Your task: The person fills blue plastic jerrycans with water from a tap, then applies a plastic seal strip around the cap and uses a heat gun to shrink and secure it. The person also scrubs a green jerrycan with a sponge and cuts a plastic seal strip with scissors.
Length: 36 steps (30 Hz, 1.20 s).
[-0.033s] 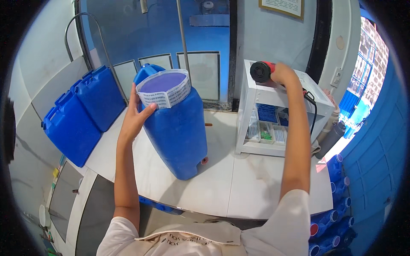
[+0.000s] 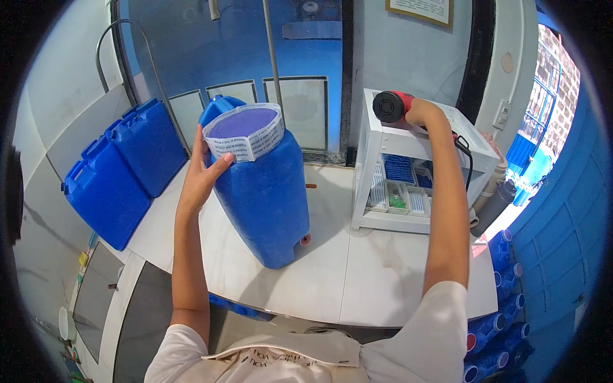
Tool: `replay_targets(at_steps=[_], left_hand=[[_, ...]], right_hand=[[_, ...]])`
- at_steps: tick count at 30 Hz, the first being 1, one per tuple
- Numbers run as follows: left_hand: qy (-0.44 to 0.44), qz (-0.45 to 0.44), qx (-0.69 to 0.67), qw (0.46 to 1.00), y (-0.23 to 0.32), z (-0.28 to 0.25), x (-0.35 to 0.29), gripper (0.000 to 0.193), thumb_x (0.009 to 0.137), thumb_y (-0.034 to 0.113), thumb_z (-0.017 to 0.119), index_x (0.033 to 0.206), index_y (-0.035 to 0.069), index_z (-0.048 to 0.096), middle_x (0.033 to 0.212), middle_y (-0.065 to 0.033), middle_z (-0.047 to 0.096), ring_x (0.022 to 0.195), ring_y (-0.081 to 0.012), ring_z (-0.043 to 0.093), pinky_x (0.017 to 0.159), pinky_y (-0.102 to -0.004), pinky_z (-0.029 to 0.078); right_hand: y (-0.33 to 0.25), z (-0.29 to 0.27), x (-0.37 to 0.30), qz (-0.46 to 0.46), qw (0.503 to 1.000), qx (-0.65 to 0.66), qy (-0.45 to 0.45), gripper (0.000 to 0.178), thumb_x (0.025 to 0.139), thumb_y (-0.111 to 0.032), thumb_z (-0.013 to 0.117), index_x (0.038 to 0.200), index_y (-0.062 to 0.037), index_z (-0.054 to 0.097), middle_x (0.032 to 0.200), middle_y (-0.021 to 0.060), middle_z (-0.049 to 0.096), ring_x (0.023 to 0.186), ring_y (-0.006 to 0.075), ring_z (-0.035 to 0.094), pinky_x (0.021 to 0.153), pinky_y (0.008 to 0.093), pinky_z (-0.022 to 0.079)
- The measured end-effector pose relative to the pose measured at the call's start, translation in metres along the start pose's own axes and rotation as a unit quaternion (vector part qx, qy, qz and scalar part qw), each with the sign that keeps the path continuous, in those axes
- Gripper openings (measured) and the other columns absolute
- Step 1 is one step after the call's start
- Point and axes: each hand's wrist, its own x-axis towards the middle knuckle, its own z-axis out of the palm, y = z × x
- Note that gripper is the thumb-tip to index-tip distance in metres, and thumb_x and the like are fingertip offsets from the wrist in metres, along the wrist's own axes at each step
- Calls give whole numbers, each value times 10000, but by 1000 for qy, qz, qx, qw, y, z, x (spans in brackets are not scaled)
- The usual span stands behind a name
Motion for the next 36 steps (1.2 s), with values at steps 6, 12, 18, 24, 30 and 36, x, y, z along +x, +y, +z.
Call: replay_targets(at_steps=[6, 12, 18, 24, 30, 36], left_hand=[[4, -23, 34, 999, -4, -14, 1, 1190, 660, 497, 731, 1411, -36, -23, 1414, -319, 178, 1338, -388, 195, 1071, -440, 214], [25, -3, 4, 1000, -6, 1, 0, 1194, 661, 488, 740, 1406, -49, -24, 1383, -341, 204, 1320, -411, 217, 1065, -442, 231], [40, -2, 11, 999, -11, 3, -1, 1194, 666, 453, 754, 1389, -85, -30, 1373, -345, 209, 1309, -418, 234, 1063, -432, 235], [47, -14, -16, 999, -10, 2, -2, 1208, 645, 469, 756, 1393, -81, -17, 1368, -339, 220, 1299, -418, 252, 1047, -435, 270], [49, -19, -7, 999, -9, 2, 0, 1198, 645, 447, 760, 1396, -76, -13, 1345, -334, 250, 1289, -415, 269, 1038, -440, 283], [54, -11, -6, 998, -5, 2, -3, 1185, 655, 415, 763, 1386, -96, -17, 1321, -304, 299, 1269, -391, 295, 1044, -430, 263]], right_hand=[[5, 31, 29, 60, 991, -70, 96, 363, 613, -123, 611, 963, -45, 669, 1017, 187, 637, 941, 311, 627, 802, 399, 504], [40, 18, 6, 15, 976, 66, 209, 364, 630, -247, 661, 909, -12, 656, 900, 237, 631, 889, 365, 618, 770, 401, 494], [26, 11, -133, 12, 783, 599, 167, 246, 746, -244, 641, 830, -15, 611, 677, 71, 603, 554, 137, 573, 514, 249, 471], [-18, 46, -225, -56, 620, 778, 82, 259, 744, -170, 597, 916, 19, 549, 749, 120, 598, 553, 153, 576, 501, 253, 492], [-43, 37, -255, -34, 565, 823, -44, 302, 736, -141, 596, 971, 35, 527, 751, 162, 598, 549, 181, 587, 491, 277, 505], [-59, 14, -253, -11, 579, 812, -75, 282, 757, -146, 595, 941, 58, 534, 740, 172, 599, 536, 181, 589, 481, 281, 516]])
